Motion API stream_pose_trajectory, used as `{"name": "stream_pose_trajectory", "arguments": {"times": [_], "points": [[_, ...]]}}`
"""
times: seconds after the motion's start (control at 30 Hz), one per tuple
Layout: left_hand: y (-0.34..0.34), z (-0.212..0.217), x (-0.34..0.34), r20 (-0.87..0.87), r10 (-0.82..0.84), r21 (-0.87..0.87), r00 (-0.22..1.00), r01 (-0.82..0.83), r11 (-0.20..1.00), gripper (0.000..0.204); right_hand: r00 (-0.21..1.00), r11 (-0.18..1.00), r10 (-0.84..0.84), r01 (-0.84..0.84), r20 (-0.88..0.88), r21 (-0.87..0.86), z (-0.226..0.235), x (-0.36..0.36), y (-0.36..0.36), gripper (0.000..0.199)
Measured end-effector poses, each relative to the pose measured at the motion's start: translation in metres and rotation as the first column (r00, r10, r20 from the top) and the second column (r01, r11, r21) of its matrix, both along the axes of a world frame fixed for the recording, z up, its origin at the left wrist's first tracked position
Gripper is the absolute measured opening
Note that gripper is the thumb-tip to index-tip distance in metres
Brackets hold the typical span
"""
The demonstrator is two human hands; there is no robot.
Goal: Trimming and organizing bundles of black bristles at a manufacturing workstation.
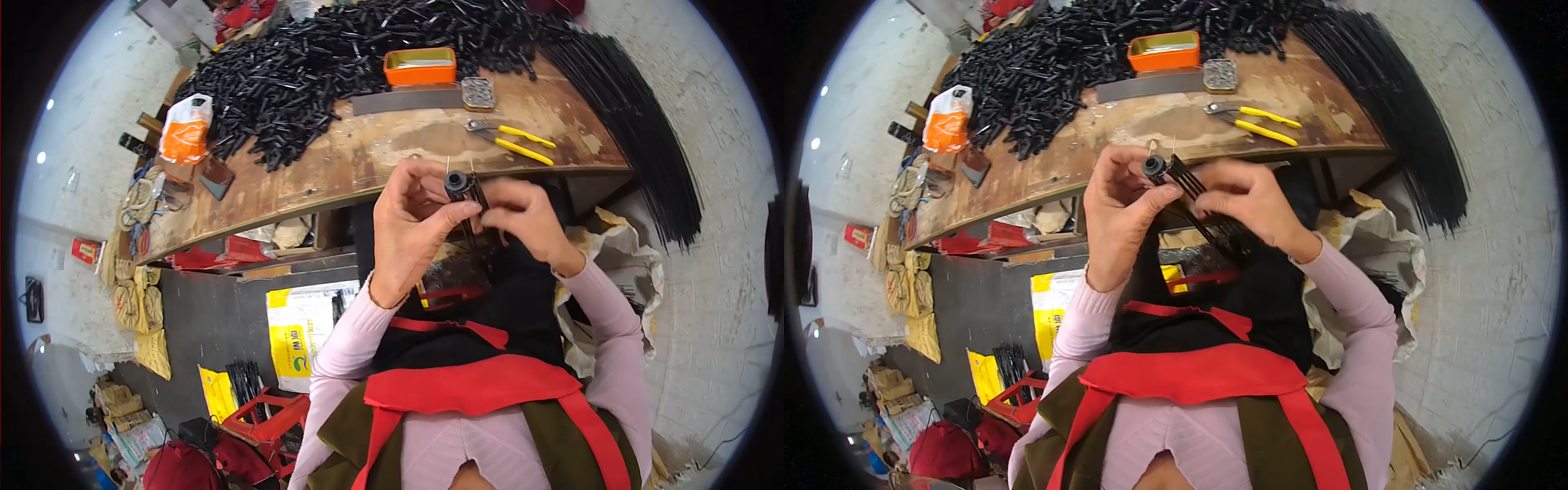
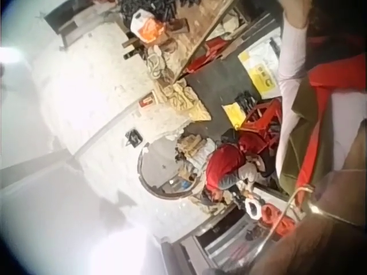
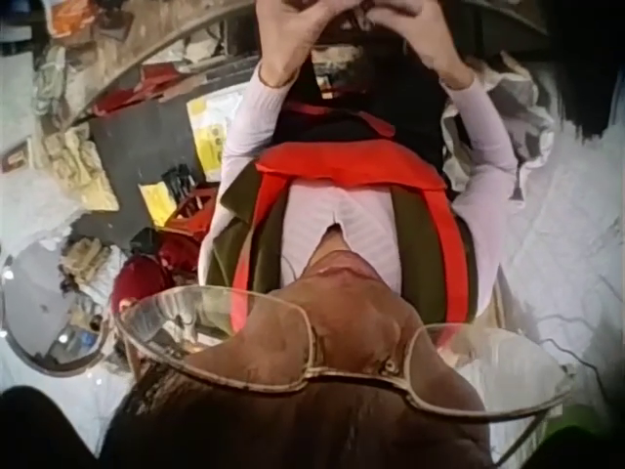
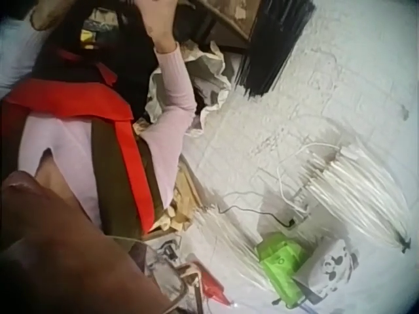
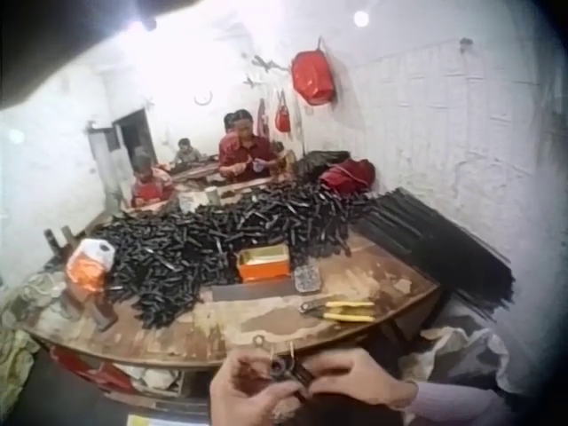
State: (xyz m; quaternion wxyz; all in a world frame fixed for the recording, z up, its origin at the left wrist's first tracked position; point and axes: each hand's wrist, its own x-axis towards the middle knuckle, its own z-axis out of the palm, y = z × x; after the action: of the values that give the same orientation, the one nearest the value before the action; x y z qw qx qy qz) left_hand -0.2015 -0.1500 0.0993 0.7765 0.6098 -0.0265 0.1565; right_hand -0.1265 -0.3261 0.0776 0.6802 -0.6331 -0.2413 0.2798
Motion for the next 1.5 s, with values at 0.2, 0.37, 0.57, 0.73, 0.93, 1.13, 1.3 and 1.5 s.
{"name": "stream_pose_trajectory", "arguments": {"times": [0.2,0.37,0.57,0.73,0.93,1.13,1.3,1.5], "points": [[0.036,-0.004,-0.010,0.013,0.038,0.043,0.999,-0.039,0.998,0.040,0.998,0.997,0.007,-0.012,0.068,0.071,-0.017,-0.018,0.036,0.008],[0.052,0.001,-0.018,-0.016,0.050,-0.001,0.999,-0.050,0.999,0.035,0.997,0.997,0.007,-0.013,0.077,0.080,-0.020,-0.025,0.062,0.007],[0.056,-0.010,-0.020,0.145,0.311,0.279,0.939,-0.340,0.898,0.026,0.998,0.995,0.016,-0.022,0.066,0.094,-0.020,-0.022,0.099,0.006],[0.073,-0.017,-0.026,0.099,0.378,0.199,0.920,-0.391,0.899,0.026,0.989,0.998,-0.046,0.039,0.141,0.055,-0.022,-0.032,0.124,0.012],[0.101,-0.022,-0.027,0.079,0.155,0.055,0.985,-0.159,0.986,0.036,0.977,0.978,0.040,0.005,0.210,-0.207,-0.034,-0.034,0.123,0.011],[0.089,-0.048,-0.006,0.155,0.178,-0.101,0.972,-0.164,0.981,0.037,0.802,0.971,0.034,0.115,0.596,-0.210,-0.059,-0.021,0.120,0.015],[0.105,-0.052,-0.002,0.099,0.348,-0.059,0.932,-0.344,0.937,0.029,0.353,0.887,0.024,0.423,0.935,-0.183,-0.062,0.022,0.069,0.008],[0.123,-0.047,0.026,0.039,-0.029,-0.085,0.999,0.032,0.996,0.021,0.326,0.573,0.153,0.740,0.933,-0.352,-0.049,0.106,-0.004,0.049]]}}
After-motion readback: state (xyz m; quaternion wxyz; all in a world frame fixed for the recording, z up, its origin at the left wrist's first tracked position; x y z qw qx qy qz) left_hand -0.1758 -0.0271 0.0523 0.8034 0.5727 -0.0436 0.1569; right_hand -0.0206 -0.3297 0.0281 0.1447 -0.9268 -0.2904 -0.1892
